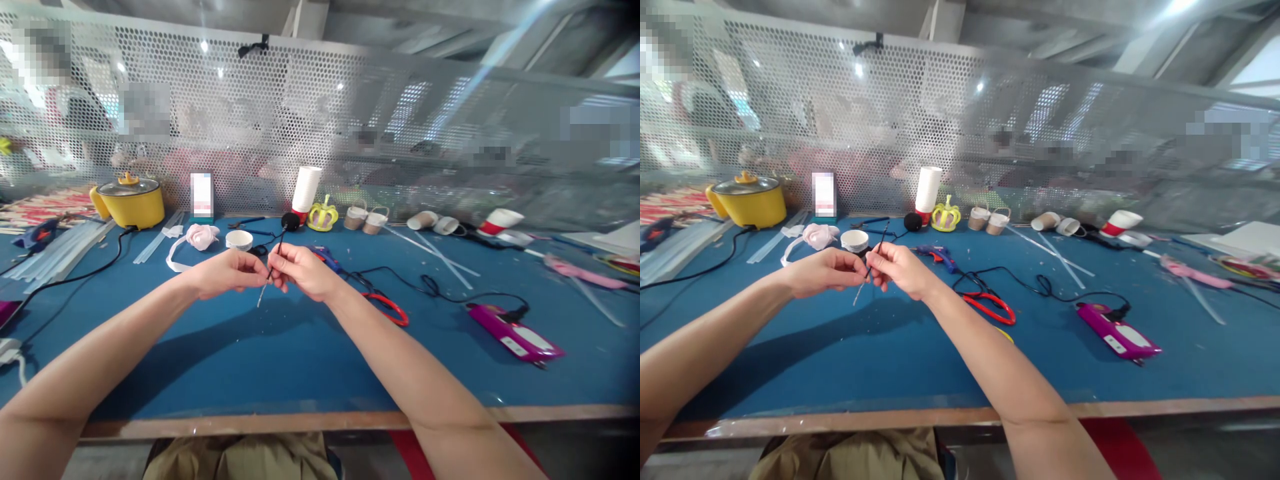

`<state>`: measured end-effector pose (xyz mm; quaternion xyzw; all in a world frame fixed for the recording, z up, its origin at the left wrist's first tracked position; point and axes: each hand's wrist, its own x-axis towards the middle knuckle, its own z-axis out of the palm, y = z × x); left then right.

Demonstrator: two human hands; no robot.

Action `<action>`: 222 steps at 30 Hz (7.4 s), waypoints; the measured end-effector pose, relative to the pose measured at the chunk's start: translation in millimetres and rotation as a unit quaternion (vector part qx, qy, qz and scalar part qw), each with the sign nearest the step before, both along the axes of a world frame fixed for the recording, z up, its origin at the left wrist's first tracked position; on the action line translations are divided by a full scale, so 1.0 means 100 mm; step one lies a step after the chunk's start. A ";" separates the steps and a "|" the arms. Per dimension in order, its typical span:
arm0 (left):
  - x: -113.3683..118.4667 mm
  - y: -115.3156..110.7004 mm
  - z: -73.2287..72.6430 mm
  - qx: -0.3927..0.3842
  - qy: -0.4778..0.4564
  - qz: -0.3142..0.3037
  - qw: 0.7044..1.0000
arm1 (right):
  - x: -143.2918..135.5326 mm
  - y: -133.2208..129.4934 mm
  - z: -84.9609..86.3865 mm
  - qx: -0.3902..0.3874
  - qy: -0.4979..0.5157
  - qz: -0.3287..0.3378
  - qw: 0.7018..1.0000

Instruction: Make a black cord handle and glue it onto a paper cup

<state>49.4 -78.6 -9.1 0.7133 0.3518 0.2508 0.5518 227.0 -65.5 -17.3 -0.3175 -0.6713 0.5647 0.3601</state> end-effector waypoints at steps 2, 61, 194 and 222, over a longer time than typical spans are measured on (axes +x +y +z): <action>-0.01 0.00 0.02 0.016 0.017 0.001 1.000 | 0.00 0.00 -0.01 -0.004 0.003 -0.005 1.000; 0.02 -0.01 0.02 0.094 0.064 0.062 0.992 | -0.04 -0.03 0.01 0.090 -0.095 -0.060 0.990; 0.11 -0.03 -0.09 0.079 0.022 0.142 0.986 | -0.08 -0.10 0.01 0.146 -0.163 -0.135 0.966; 0.10 -0.03 -0.03 0.085 0.025 0.122 0.988 | -0.03 -0.06 0.02 0.122 -0.119 -0.082 0.982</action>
